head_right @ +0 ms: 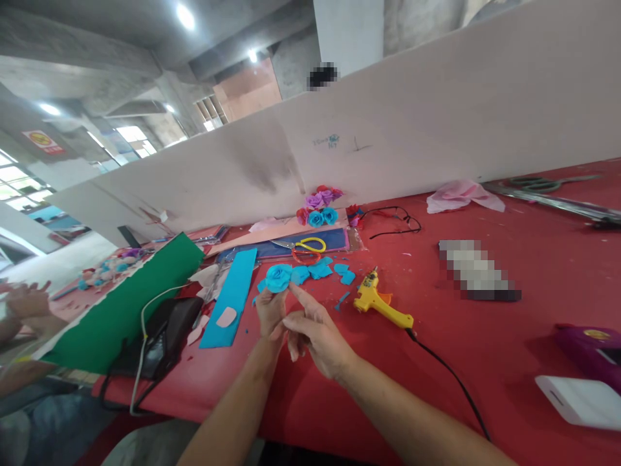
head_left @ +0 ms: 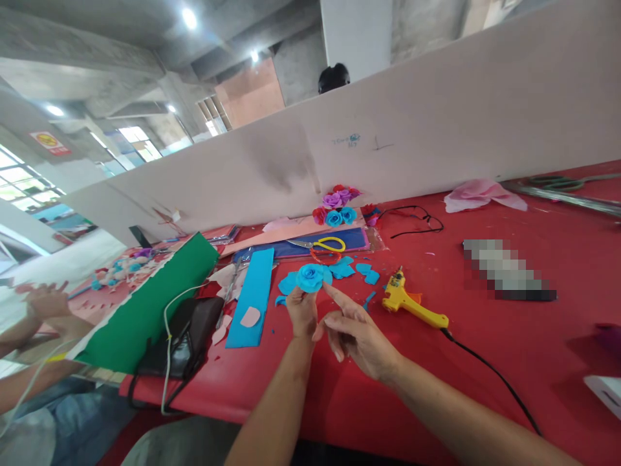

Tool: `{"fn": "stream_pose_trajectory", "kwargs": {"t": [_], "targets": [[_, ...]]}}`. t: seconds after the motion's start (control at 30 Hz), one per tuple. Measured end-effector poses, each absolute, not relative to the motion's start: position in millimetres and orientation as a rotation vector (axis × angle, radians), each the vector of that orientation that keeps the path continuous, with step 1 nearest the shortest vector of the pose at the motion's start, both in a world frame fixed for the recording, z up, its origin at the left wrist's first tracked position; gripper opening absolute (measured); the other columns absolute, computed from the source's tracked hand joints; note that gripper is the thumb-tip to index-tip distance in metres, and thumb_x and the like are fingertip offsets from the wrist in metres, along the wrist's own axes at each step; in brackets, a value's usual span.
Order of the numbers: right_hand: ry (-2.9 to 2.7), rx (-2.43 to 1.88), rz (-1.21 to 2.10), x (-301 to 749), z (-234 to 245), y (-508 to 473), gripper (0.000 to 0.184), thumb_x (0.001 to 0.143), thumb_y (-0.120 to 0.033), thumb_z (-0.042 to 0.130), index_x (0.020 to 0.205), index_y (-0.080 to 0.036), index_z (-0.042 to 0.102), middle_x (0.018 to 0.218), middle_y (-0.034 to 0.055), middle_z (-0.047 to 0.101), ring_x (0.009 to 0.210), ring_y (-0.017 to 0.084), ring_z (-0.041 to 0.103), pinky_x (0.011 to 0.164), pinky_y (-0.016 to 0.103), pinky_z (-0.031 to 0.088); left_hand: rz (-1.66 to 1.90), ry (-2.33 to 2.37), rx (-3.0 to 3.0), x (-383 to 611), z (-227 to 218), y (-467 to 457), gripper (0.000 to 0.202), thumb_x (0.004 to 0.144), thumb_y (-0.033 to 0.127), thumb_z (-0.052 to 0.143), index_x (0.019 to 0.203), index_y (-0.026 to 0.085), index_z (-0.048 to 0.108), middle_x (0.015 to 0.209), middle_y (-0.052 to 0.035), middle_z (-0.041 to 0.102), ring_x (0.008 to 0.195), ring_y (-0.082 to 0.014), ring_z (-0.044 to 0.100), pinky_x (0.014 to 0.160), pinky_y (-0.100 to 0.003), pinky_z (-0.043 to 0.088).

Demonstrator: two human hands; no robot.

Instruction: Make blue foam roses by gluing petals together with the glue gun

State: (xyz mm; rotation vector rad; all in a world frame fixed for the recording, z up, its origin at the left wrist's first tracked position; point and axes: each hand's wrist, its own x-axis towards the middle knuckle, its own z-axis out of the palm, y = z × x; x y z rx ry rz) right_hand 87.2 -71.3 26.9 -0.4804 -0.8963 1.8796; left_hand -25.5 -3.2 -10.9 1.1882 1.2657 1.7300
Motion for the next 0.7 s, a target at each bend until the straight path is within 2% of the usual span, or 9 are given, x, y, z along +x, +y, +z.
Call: {"fn": "stream_pose_trajectory", "kwargs": {"t": [0.2,0.37,0.5,0.7], "targets": [[-0.963,-0.527,1.713,90.6,29.0,-70.5,0.061,0.08,-0.023,0.055,0.137,-0.024,0.033,0.07,0.0,0.066,0.039,0.007,0.046,0.038,0.02,0.03,1.725,1.111,1.147,-25.1,-11.3,-2.2,0.017,0.07,0.024,0.063,0.056,0.017,0.057,0.059,0.0017,0.057,0.056,-0.0099,0.046,0.058,-0.025,0.042],[-0.85,-0.708,1.478,90.1,23.5,-61.5,0.033,0.078,-0.024,0.057,0.111,-0.023,0.052,0.065,-0.0031,0.06,0.041,0.005,0.041,0.041,0.02,0.028,1.728,0.986,1.14,-26.1,-18.4,1.0,0.012,0.067,0.027,0.066,0.065,0.016,0.063,0.064,0.0002,0.061,0.06,-0.0117,0.051,0.063,-0.027,0.045],[-0.824,-0.705,1.613,89.7,18.7,-54.7,0.024,0.075,-0.017,0.056,0.099,-0.021,0.055,0.062,-0.0043,0.055,0.044,0.005,0.037,0.044,0.021,0.025,1.682,1.024,1.122,-25.7,-17.1,0.2,0.013,0.064,0.028,0.067,0.062,0.016,0.063,0.061,0.0012,0.06,0.057,-0.0113,0.05,0.06,-0.026,0.044],[-0.762,-0.598,1.751,92.5,20.0,-52.6,0.016,0.076,-0.018,0.056,0.092,-0.02,0.055,0.06,-0.004,0.052,0.044,0.005,0.033,0.045,0.022,0.021,1.663,0.973,1.151,-25.3,-14.1,-3.4,0.012,0.064,0.026,0.067,0.058,0.016,0.061,0.06,0.0013,0.06,0.057,-0.0112,0.049,0.061,-0.025,0.045]]}}
